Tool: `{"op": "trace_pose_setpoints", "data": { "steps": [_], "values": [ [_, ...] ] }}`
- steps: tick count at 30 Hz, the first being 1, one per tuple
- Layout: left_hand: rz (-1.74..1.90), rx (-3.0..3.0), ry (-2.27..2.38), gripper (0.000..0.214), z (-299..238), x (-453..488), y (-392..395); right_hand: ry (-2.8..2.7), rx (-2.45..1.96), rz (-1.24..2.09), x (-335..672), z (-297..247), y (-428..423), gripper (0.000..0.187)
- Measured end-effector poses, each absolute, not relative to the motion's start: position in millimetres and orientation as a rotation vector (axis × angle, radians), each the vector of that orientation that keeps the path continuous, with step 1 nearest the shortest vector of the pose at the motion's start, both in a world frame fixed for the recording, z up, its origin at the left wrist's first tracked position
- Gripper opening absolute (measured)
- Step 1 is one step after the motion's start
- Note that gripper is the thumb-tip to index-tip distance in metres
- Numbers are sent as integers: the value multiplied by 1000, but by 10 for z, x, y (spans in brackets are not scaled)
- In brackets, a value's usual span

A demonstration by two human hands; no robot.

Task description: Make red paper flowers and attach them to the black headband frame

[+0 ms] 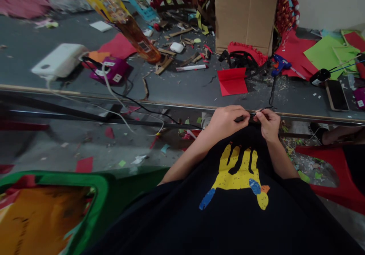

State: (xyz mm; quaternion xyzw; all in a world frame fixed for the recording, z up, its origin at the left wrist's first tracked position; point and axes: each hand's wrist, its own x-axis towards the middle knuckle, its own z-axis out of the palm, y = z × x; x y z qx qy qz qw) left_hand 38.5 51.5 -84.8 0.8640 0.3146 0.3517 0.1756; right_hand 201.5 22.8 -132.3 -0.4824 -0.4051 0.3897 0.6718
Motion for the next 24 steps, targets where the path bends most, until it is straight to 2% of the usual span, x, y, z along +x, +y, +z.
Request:
{"op": "trace_pose_setpoints", "data": {
  "steps": [8, 24],
  "values": [
    [820, 2524, 865, 10, -817, 370, 550, -1003, -1097, 886, 2049, -1314, 217, 22],
    [976, 2345, 760, 8, -923, 401, 581, -938, -1024, 898, 2051, -1343, 225, 24]
  ]
}}
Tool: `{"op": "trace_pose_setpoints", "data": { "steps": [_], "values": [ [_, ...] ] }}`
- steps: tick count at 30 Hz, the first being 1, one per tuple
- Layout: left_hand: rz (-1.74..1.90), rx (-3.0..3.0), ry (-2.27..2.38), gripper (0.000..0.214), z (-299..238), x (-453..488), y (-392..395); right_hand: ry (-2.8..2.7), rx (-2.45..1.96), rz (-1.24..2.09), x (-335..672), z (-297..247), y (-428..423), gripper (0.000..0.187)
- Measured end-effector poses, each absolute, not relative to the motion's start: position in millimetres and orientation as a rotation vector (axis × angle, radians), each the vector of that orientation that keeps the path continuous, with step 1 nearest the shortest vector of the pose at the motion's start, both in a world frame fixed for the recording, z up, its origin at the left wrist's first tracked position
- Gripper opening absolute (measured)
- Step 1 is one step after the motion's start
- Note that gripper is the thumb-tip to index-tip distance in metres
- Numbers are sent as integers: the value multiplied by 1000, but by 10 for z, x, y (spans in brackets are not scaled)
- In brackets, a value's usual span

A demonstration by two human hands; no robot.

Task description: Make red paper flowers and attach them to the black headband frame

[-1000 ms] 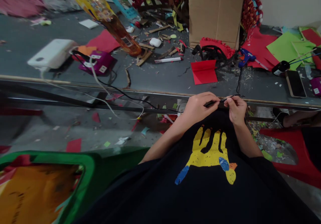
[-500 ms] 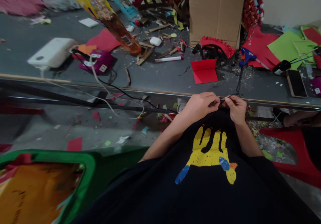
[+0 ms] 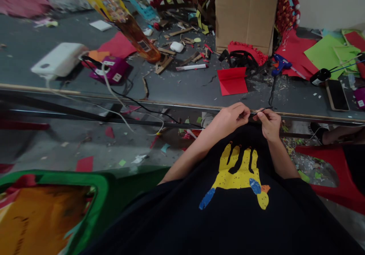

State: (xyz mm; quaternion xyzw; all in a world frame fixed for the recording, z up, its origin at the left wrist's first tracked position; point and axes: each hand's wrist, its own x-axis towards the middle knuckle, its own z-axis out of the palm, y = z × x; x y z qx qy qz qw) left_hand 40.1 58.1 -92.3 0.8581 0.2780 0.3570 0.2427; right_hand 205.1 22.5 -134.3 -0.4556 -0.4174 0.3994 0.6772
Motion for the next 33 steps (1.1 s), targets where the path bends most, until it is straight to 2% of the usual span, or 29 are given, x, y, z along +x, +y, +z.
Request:
{"op": "trace_pose_setpoints", "data": {
  "steps": [8, 15, 20, 33],
  "values": [
    [1035, 2126, 796, 9, -859, 383, 557, -928, -976, 922, 2040, -1342, 220, 21],
    [1124, 2105, 851, 25, -826, 379, 510, -910, -995, 924, 2028, -1354, 224, 27],
    [1195, 2222, 808, 13, -838, 441, 496, -943, -989, 889, 2011, -1347, 213, 24],
    [1350, 2486, 844, 14, -929, 469, 514, -1111, -1188, 615, 1974, -1323, 166, 27]
  ]
}}
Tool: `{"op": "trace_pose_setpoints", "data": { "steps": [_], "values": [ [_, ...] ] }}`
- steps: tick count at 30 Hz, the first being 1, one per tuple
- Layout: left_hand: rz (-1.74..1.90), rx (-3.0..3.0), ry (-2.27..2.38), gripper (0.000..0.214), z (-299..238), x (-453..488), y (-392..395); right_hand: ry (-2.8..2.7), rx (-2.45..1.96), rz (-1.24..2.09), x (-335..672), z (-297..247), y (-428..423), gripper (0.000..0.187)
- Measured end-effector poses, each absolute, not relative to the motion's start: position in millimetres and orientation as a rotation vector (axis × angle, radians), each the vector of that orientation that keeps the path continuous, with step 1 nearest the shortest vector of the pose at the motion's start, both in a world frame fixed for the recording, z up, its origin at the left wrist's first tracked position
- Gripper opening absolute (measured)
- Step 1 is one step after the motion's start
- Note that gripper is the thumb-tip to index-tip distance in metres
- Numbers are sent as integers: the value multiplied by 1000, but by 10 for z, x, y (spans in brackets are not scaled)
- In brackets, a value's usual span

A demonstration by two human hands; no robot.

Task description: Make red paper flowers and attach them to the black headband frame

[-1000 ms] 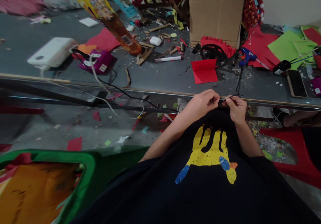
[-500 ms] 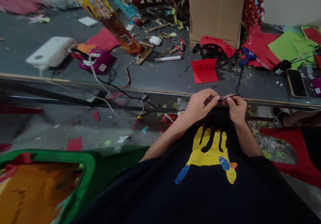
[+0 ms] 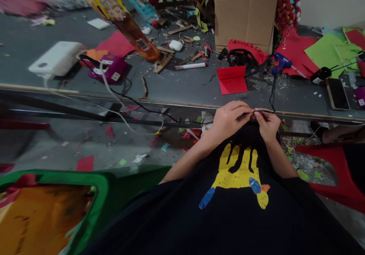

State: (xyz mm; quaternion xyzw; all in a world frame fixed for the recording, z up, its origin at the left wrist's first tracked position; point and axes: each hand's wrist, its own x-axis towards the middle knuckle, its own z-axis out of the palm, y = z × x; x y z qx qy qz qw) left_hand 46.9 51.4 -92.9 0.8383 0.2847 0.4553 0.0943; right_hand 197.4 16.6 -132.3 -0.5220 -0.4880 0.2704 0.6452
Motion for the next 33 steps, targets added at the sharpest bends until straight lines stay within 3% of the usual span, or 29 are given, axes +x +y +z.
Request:
{"op": "trace_pose_setpoints", "data": {
  "steps": [17, 33],
  "values": [
    [1346, 2295, 761, 11, -919, 470, 499, -1132, -1144, 545, 1945, -1387, 164, 19],
    [1068, 2294, 804, 10, -939, 389, 577, -1344, -1322, 529, 2048, -1360, 212, 27]
  ]
}}
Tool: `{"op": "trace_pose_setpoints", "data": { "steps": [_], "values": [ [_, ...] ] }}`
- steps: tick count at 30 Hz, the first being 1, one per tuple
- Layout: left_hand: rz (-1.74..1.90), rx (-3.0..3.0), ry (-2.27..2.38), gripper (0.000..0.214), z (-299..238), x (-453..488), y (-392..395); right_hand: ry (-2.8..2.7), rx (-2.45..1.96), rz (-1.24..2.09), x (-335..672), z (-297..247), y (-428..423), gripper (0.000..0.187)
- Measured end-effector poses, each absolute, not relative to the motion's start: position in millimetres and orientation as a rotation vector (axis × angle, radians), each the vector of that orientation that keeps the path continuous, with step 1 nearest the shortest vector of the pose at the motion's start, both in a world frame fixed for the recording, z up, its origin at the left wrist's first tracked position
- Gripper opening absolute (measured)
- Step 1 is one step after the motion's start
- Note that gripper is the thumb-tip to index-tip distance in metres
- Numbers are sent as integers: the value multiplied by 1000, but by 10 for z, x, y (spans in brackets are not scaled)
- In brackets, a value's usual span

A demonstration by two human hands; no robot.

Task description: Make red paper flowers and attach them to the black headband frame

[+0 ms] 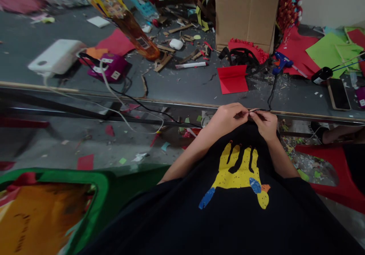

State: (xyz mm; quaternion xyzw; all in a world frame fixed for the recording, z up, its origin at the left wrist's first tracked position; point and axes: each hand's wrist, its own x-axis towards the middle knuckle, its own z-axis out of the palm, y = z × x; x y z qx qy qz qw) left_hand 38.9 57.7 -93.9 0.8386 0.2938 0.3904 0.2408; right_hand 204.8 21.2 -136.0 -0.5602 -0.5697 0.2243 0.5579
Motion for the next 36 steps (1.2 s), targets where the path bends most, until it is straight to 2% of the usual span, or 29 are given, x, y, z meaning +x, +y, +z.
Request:
{"op": "trace_pose_setpoints", "data": {
  "steps": [10, 19, 25, 27, 31, 34, 36],
  "values": [
    [1054, 2386, 853, 8, -977, 378, 578, -1312, -1342, 542, 2004, -1336, 207, 28],
    [1179, 2248, 843, 8, -928, 383, 552, -1159, -1290, 728, 1987, -1319, 210, 30],
    [1330, 2058, 982, 25, -951, 284, 584, -1040, -1210, 969, 1895, -1391, 332, 39],
    [1343, 2011, 1076, 29, -998, 247, 630, -1119, -1194, 1101, 1773, -1508, 359, 40],
    [1451, 1963, 1152, 19, -1076, 160, 836, -1503, -1279, 1290, 1535, -1756, 335, 34],
    [1502, 2133, 1228, 33, -1071, 104, 1146, -1908, -1476, 1274, 1529, -1792, 283, 29],
    [1397, 2310, 1282, 42, -1040, 102, 1398, -2080, -1556, 1230, 1605, -1726, 251, 29]
  ]
}}
